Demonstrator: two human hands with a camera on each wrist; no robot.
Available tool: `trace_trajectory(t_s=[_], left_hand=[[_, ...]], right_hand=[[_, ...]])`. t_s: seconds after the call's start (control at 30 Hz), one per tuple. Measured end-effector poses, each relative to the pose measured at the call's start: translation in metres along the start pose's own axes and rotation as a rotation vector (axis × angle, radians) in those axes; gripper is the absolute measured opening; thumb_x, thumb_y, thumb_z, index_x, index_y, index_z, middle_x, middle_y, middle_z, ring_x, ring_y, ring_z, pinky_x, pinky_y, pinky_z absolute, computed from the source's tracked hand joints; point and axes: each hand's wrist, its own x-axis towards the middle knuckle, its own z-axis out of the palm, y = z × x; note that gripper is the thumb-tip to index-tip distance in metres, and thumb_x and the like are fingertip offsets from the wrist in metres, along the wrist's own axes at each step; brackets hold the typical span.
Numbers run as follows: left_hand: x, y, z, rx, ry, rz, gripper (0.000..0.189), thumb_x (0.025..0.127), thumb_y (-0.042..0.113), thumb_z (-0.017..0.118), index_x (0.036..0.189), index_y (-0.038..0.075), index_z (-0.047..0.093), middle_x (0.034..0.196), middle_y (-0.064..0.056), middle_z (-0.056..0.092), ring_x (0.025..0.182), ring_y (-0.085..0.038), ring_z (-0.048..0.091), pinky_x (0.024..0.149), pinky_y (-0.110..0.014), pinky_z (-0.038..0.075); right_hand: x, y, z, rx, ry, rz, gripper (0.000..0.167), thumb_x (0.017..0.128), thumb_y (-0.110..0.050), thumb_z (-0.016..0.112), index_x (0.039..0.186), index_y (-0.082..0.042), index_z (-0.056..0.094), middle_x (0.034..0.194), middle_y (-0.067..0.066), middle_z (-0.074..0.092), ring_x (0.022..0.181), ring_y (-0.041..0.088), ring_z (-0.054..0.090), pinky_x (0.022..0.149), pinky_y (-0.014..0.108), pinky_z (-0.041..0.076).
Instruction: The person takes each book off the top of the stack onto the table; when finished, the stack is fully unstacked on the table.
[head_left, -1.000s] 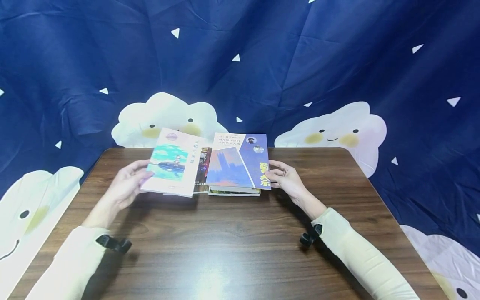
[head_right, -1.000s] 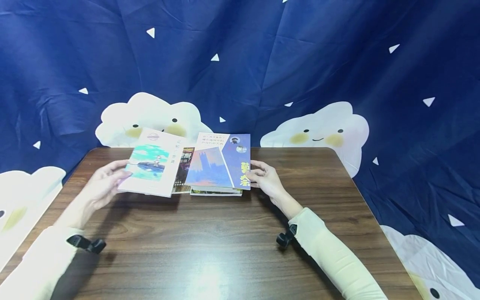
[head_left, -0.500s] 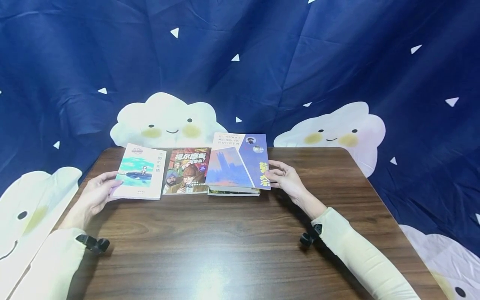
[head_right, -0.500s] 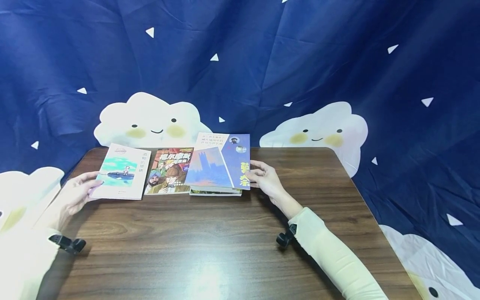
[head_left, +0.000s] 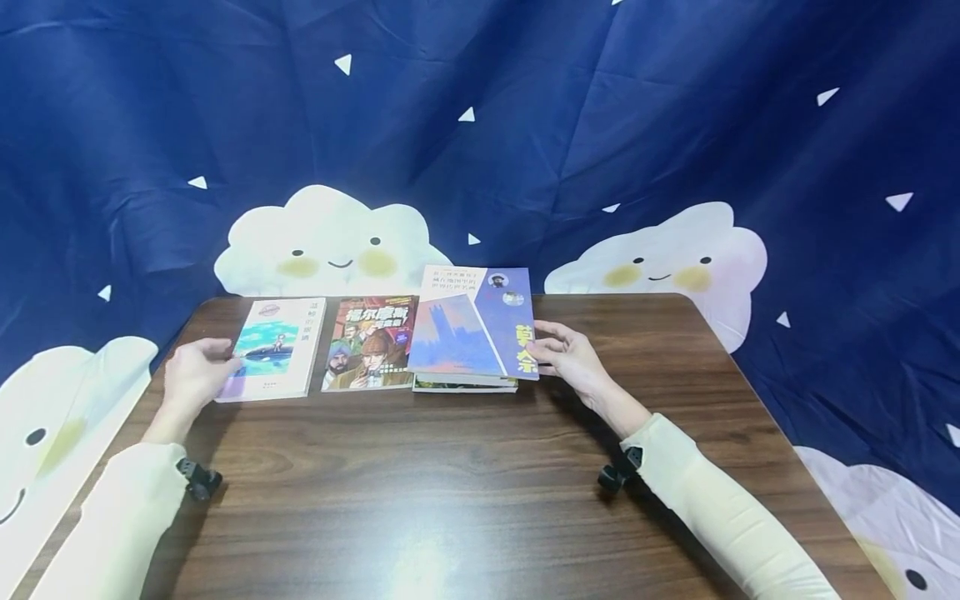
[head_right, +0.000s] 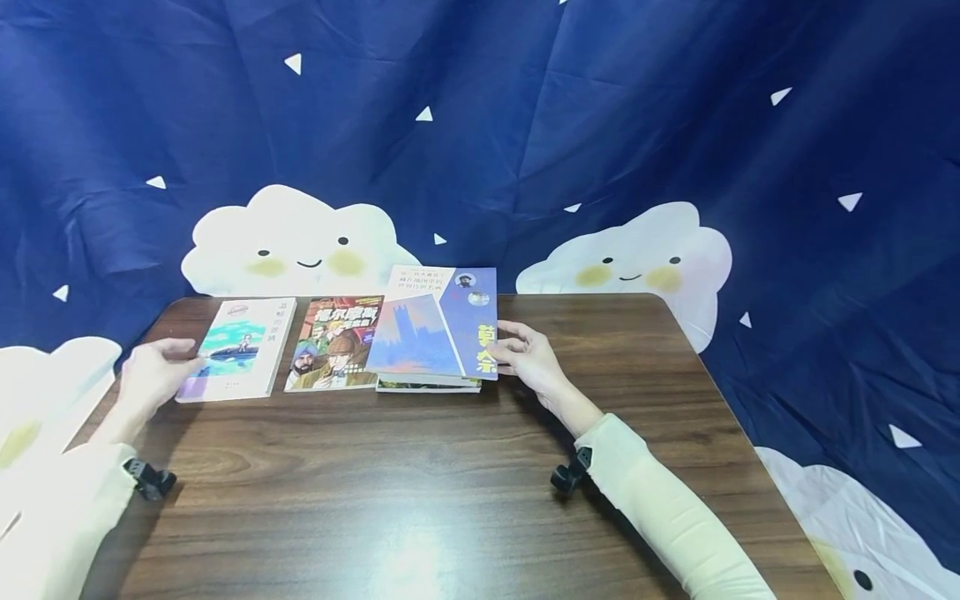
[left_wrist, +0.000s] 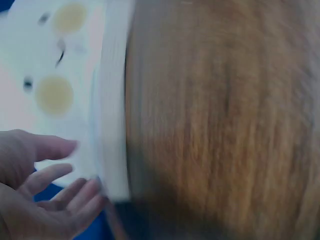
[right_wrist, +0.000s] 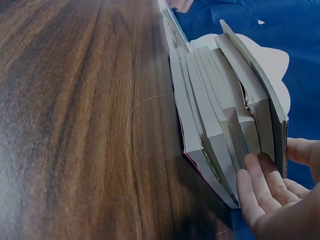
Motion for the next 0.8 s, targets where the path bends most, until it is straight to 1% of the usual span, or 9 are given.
trace_trajectory(t_s=[0.07,0.1,0.17,0.27,0.33,0.4,0.5,0.67,0.8], left_hand=[[-0.005,0.019,0.005,0.030,0.073,0.036,0.049,0.098,0.024,0.071,0.136,-0.006,0.064,0.134,-0.033,0.066,0.124,-0.054,0.061,0.102,-0.061,0.050],[-0.007,0.030,0.008,0.016,0.079,0.048,0.048,0.098,0.026,0.071,0.135,-0.004,0.066,0.134,-0.031,0.067,0.120,-0.051,0.064,0.097,-0.054,0.052],[-0.012,0.053,0.016,-0.055,0.044,0.066,0.047,0.099,0.028,0.072,0.136,-0.001,0.066,0.136,-0.029,0.068,0.113,-0.043,0.071,0.087,-0.039,0.058],[-0.020,0.084,0.033,-0.228,-0.080,0.103,0.049,0.101,0.027,0.071,0.141,-0.001,0.063,0.141,-0.028,0.065,0.097,-0.022,0.077,0.076,-0.016,0.061],[-0.026,0.103,0.046,-0.365,-0.163,0.106,0.049,0.102,0.023,0.070,0.143,-0.002,0.060,0.143,-0.028,0.063,0.088,-0.012,0.078,0.078,-0.019,0.067],[-0.031,0.120,0.061,-0.486,-0.227,0.095,0.049,0.102,0.020,0.070,0.144,-0.003,0.058,0.146,-0.029,0.061,0.087,-0.003,0.074,0.088,-0.026,0.068],[-0.038,0.138,0.081,-0.608,-0.272,0.075,0.048,0.102,0.018,0.070,0.143,-0.003,0.058,0.146,-0.028,0.060,0.090,-0.004,0.074,0.094,-0.035,0.067],[-0.046,0.158,0.104,-0.713,-0.359,0.050,0.048,0.103,0.016,0.069,0.146,-0.002,0.056,0.147,-0.030,0.058,0.104,-0.018,0.077,0.098,-0.040,0.066],[-0.049,0.167,0.116,-0.735,-0.419,0.056,0.048,0.103,0.013,0.068,0.146,-0.004,0.055,0.144,-0.030,0.060,0.103,-0.017,0.075,0.095,-0.038,0.067]], right_hand=[[-0.001,0.000,0.000,-0.002,0.002,0.000,0.061,0.104,-0.007,0.066,0.159,0.001,0.040,0.093,-0.014,0.073,0.084,0.001,0.071,0.079,0.020,0.066],[-0.001,0.000,0.000,-0.002,0.002,0.001,0.061,0.103,-0.007,0.066,0.159,0.001,0.040,0.093,-0.014,0.073,0.085,0.001,0.071,0.079,0.020,0.066],[-0.002,0.000,0.000,-0.001,-0.001,0.000,0.061,0.104,-0.007,0.065,0.159,0.001,0.040,0.094,-0.014,0.074,0.086,0.001,0.072,0.079,0.020,0.066],[-0.002,0.000,0.000,-0.003,-0.006,-0.002,0.061,0.104,-0.007,0.066,0.158,0.002,0.040,0.094,-0.014,0.074,0.086,0.001,0.072,0.078,0.020,0.066],[-0.002,-0.001,0.000,-0.002,-0.007,-0.005,0.061,0.103,-0.007,0.066,0.158,0.002,0.040,0.094,-0.014,0.074,0.085,0.001,0.072,0.078,0.020,0.066],[-0.002,-0.001,0.001,-0.002,-0.009,-0.006,0.062,0.103,-0.007,0.066,0.158,0.003,0.040,0.094,-0.015,0.074,0.084,0.001,0.071,0.077,0.020,0.066],[-0.002,-0.001,0.001,-0.001,-0.006,-0.004,0.061,0.103,-0.006,0.066,0.158,0.003,0.040,0.093,-0.016,0.074,0.083,0.001,0.071,0.075,0.019,0.065],[0.000,-0.001,0.002,-0.006,0.016,0.011,0.060,0.103,-0.006,0.065,0.157,0.002,0.041,0.090,-0.017,0.074,0.077,0.001,0.071,0.069,0.018,0.063],[0.003,-0.002,0.007,0.008,0.039,0.025,0.059,0.101,-0.005,0.063,0.156,0.003,0.041,0.089,-0.015,0.073,0.073,0.002,0.069,0.064,0.018,0.060]])
